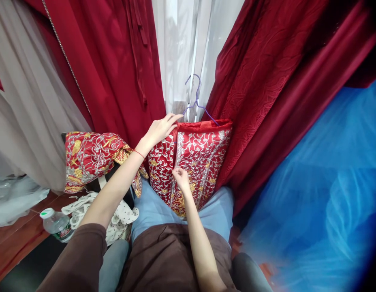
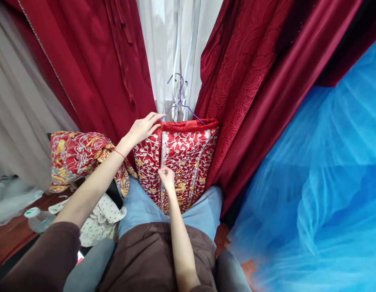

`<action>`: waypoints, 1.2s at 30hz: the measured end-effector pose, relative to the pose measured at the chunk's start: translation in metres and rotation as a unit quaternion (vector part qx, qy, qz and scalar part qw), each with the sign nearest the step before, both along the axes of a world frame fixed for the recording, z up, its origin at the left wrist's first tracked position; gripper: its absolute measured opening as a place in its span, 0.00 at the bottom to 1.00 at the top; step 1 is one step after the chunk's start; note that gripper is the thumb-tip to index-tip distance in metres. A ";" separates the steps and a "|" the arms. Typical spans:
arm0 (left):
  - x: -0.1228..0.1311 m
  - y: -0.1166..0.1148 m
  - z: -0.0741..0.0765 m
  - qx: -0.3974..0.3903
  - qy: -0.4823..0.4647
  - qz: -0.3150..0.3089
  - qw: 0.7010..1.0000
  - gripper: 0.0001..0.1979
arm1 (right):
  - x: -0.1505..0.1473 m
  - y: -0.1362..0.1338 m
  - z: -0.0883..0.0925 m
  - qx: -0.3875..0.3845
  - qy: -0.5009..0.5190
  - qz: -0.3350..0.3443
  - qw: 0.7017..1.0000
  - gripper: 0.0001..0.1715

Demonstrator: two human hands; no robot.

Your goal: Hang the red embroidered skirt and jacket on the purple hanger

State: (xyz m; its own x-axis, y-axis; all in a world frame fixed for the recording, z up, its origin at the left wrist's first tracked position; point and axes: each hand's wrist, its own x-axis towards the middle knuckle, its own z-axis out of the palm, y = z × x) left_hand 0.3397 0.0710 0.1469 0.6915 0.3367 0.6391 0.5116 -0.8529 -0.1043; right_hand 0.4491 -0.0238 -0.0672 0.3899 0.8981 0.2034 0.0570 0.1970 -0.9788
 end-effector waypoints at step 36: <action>-0.030 0.014 0.023 -0.018 0.116 -0.020 0.993 0.10 | -0.009 -0.005 0.004 0.001 0.057 0.080 0.995 0.16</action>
State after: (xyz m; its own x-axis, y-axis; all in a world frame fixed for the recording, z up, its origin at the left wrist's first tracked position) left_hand 0.3093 0.0848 0.1700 0.8323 0.3257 0.4486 0.4430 -0.8772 -0.1850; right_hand 0.4399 -0.0288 -0.0637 0.2633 0.9500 0.1678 -0.0871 0.1966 -0.9766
